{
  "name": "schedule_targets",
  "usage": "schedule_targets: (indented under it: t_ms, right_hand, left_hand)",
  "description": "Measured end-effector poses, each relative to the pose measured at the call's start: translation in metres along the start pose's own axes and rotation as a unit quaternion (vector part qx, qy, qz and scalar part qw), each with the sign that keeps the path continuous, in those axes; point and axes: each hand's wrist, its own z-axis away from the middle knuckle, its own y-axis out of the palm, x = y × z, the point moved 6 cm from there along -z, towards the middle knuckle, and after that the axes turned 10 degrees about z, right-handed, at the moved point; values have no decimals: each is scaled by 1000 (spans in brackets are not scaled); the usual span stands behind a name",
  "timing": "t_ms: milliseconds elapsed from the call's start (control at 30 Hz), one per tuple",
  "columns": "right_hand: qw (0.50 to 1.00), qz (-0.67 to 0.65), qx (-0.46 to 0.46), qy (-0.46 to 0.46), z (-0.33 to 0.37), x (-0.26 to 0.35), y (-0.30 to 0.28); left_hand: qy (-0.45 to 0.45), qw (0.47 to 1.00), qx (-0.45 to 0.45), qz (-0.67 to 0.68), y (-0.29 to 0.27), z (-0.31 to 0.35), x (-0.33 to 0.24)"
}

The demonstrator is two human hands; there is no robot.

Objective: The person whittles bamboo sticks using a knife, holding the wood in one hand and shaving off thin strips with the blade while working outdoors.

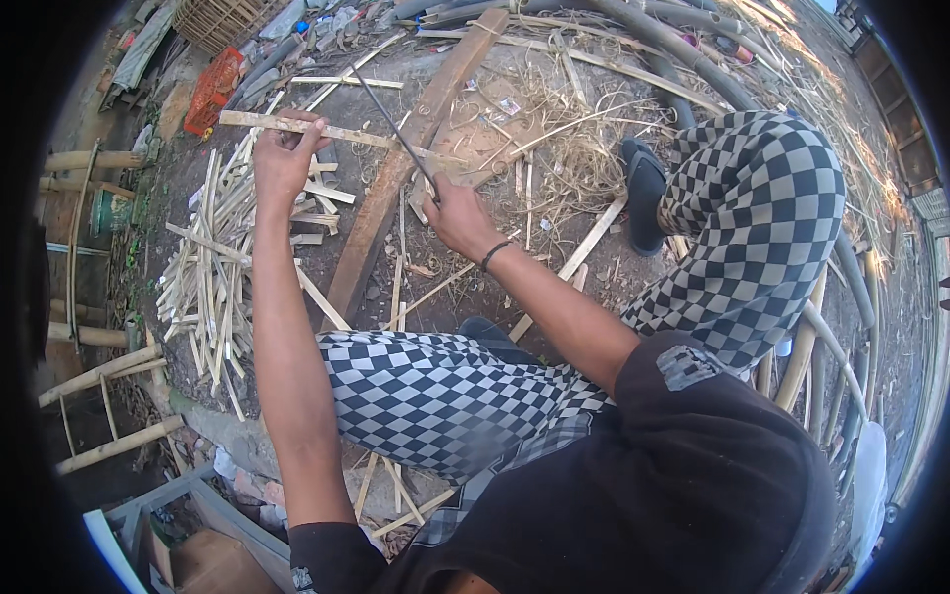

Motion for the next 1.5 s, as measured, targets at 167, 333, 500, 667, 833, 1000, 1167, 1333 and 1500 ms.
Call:
schedule_targets:
  t_ms: [167, 333, 500, 667, 833, 1000, 1167, 1333, 1500]
  right_hand:
    - [999, 17, -35, 27, 1, -55, 40]
    - [982, 75, 19, 172, 32, -150, 61]
    - [985, 69, 17, 156, 18, -128, 47]
    - [999, 24, -7, 43, 9, -53, 19]
    - [999, -31, -31, -31, 7, 3, 5]
    - [998, -17, -37, 53, -1, -68, 32]
    - [998, 29, 20, 53, -1, -65, 33]
    - [999, -37, -11, 10, -4, 7, -1]
    - [995, -23, -14, 94, -22, -84, 21]
  left_hand:
    - [-21, 999, 25, -13, 7, -4, -6]
    - [-33, 997, 71, 6, 4, 1, -7]
    - [-86, 995, 55, 12, 10, 0, -6]
    - [-93, 995, 33, 21, 5, 1, -1]
    - [-80, 996, 24, 27, 3, 0, -6]
    - [-64, 996, 37, 59, 12, -2, -4]
    - [-88, 994, 29, 66, 6, 4, 3]
    - [-60, 997, 9, 57, 13, 3, -4]
    - [-37, 993, 16, 109, 29, -4, -3]
